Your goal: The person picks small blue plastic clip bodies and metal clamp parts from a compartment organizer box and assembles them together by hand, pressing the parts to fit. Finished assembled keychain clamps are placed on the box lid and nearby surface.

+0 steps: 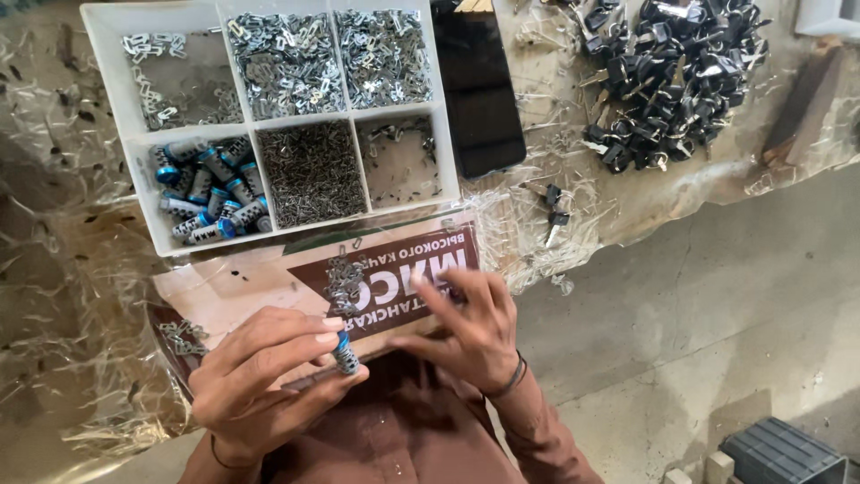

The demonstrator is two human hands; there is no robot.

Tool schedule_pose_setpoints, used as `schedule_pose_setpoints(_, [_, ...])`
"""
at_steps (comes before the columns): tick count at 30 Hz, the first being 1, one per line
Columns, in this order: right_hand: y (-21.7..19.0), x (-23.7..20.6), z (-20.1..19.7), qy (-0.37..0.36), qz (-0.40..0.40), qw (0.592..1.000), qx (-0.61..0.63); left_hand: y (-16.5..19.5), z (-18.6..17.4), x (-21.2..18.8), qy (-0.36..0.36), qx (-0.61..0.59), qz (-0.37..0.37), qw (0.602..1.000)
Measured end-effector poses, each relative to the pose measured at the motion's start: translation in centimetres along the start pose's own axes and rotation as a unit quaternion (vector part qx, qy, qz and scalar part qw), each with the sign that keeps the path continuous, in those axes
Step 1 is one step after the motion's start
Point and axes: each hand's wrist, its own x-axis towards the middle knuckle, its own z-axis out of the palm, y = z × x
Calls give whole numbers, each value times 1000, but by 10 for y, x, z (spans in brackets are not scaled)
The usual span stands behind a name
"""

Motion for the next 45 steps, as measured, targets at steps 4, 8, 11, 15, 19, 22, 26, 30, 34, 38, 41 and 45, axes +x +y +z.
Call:
schedule_pose_setpoints(4, [18, -29, 8, 73, -110, 991, 30, -4, 1, 1, -7, -2, -2, 1000])
schedule_pose_setpoints(8, [13, -55, 20, 93, -59, 985, 134, -7, 5, 2, -25, -13, 4, 1000])
schedule_pose_setpoints(11, [-2, -66, 27, 127, 174, 860, 463, -5, 8, 3, -40, -16, 6, 999])
schedule_pose_setpoints(15, [-7, -67, 30, 54, 308, 572, 759, -2, 7, 6, -69, -21, 19, 997])
schedule_pose_setpoints(19, [-13, -53, 38, 10, 269, 559, 785, 4, 5, 5, -59, -50, -11, 997])
schedule_pose_setpoints(22, [-18, -37, 32, -52, 225, 605, 762, 6, -5, 2, -63, -58, -28, 996])
schedule_pose_setpoints(26, [-27, -14, 20, -8, 89, 874, 477, 9, -10, -2, -36, -27, -21, 999])
schedule_pose_setpoints(30, [-41, 4, 23, 122, 71, 957, 255, 7, -13, -3, -24, -6, -9, 1000])
schedule_pose_setpoints(34, [-49, 9, 17, 138, 85, 940, 300, 7, -16, -4, -27, 2, -15, 1000])
schedule_pose_setpoints(38, [-55, 10, 21, 140, 123, 894, 407, 6, -16, -3, -27, 7, -14, 1000])
schedule_pose_setpoints(41, [-56, 12, 26, 159, 79, 937, 301, 5, -15, -4, -33, 16, -7, 999])
schedule_pose_setpoints(45, [-55, 8, 9, 115, 175, 902, 377, 1, -13, -4, -44, 9, 0, 999])
